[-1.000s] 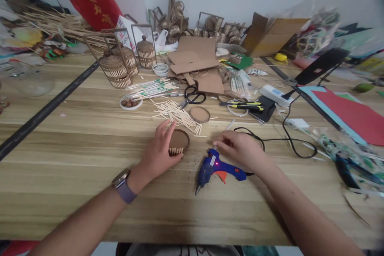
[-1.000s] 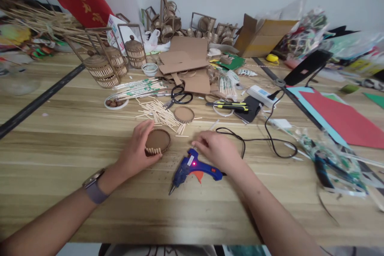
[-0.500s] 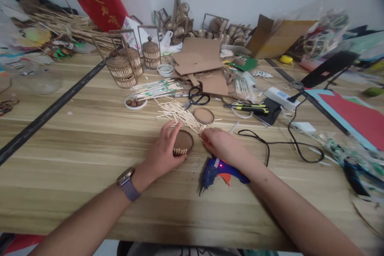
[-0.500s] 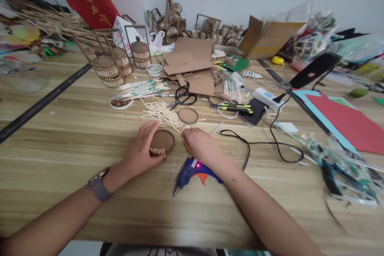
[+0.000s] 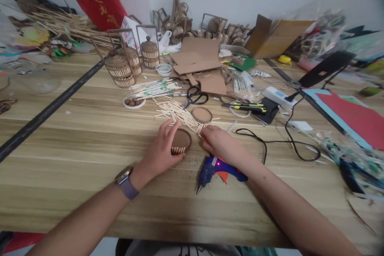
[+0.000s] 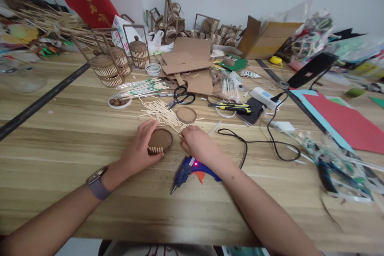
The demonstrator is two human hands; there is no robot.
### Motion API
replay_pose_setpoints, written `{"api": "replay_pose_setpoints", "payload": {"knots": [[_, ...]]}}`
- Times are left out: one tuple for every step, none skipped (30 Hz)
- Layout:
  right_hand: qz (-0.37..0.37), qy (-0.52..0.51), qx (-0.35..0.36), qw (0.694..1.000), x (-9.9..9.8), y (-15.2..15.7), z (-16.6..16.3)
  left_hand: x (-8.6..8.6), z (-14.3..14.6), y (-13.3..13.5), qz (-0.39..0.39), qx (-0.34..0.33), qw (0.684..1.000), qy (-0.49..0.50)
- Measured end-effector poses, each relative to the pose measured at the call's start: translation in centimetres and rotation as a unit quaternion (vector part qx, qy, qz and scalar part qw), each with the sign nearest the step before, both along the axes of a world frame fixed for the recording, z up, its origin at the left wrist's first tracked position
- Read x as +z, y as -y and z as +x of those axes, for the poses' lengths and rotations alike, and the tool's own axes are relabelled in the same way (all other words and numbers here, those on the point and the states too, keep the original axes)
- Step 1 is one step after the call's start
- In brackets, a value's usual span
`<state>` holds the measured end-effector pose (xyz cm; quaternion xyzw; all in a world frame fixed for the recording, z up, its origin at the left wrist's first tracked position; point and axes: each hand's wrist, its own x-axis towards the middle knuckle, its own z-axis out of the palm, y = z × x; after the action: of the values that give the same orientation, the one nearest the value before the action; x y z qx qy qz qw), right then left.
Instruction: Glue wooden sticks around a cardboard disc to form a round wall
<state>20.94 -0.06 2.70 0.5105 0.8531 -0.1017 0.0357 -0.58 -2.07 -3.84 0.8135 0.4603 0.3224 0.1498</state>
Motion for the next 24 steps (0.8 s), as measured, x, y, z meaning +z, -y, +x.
{"api": "replay_pose_setpoints", "payload": {"knots": [[0.008,-0.011,0.002,1.0,0.2,0.0,0.1,0.0,0.0,0.0,0.001,-0.001,1.0,0.002],[0.013,-0.024,0.0,1.0,0.3,0.0,0.1,0.0,0.0,0.0,0.001,-0.002,1.0,0.003],[0.015,-0.037,-0.004,0.999,0.4,0.0,0.2,0.0,0.0,0.0,0.002,-0.003,1.0,0.005],[0.015,-0.054,-0.01,0.998,0.4,0.0,0.4,0.1,0.0,0.0,0.002,-0.002,1.0,0.005],[0.014,-0.074,-0.016,0.997,0.4,-0.1,0.5,0.1,0.0,0.0,0.001,-0.002,1.0,0.005],[0.011,-0.096,-0.021,0.995,0.3,-0.1,0.6,0.1,0.0,0.0,-0.001,-0.002,1.0,0.005],[0.008,-0.121,-0.024,0.992,0.2,-0.1,0.7,0.1,0.0,0.1,-0.002,-0.002,1.0,0.005],[0.008,-0.15,-0.027,0.988,0.1,-0.1,0.8,0.2,0.0,0.1,-0.003,-0.002,1.0,0.004],[0.008,-0.18,-0.029,0.983,0.1,-0.1,0.9,0.2,0.0,0.1,-0.004,-0.003,1.0,0.004],[0.007,-0.209,-0.032,0.977,0.1,-0.1,1.0,0.2,0.0,0.1,-0.004,-0.004,1.0,0.003],[0.005,-0.235,-0.037,0.971,0.1,-0.1,1.1,0.2,0.0,0.1,-0.004,-0.005,1.0,0.003],[0.002,-0.259,-0.044,0.965,0.1,-0.1,1.1,0.2,0.0,0.1,-0.003,-0.005,1.0,0.002],[-0.005,-0.28,-0.051,0.959,0.2,-0.1,1.1,0.2,0.0,0.1,-0.003,-0.006,1.0,0.002],[-0.016,-0.298,-0.057,0.953,0.3,-0.2,1.2,0.2,0.0,0.1,-0.004,-0.007,1.0,0.001],[-0.031,-0.312,-0.061,0.948,0.4,-0.2,1.2,0.2,0.0,0.1,-0.005,-0.008,1.0,0.002],[-0.045,-0.324,-0.063,0.943,0.4,-0.2,1.3,0.2,0.0,0.0,-0.006,-0.008,1.0,0.002],[-0.057,-0.334,-0.062,0.939,0.4,-0.3,1.3,0.2,-0.1,0.0,-0.009,-0.007,1.0,0.001],[-0.065,-0.344,-0.056,0.935,0.4,-0.3,1.3,0.2,-0.1,0.1,-0.01,-0.006,1.0,0.001],[-0.068,-0.354,-0.045,0.932,0.4,-0.3,1.4,0.2,-0.1,0.1,-0.011,-0.006,1.0,0.001],[-0.069,-0.365,-0.032,0.928,0.3,-0.3,1.3,0.2,-0.1,0.1,-0.011,-0.006,1.0,0.001],[-0.067,-0.377,-0.016,0.924,0.2,-0.3,1.3,0.2,-0.1,0.1,-0.01,-0.006,1.0,0.0],[-0.065,-0.389,0.0,0.919,0.1,-0.3,1.2,0.2,-0.1,0.1,-0.008,-0.008,1.0,0.0],[-0.063,-0.395,0.013,0.916,0.0,-0.2,1.1,0.2,-0.1,0.0,-0.005,-0.009,1.0,0.0],[-0.062,-0.395,0.025,0.916,-0.1,-0.2,1.0,0.2,-0.1,0.0,-0.004,-0.011,1.0,0.0]]}}
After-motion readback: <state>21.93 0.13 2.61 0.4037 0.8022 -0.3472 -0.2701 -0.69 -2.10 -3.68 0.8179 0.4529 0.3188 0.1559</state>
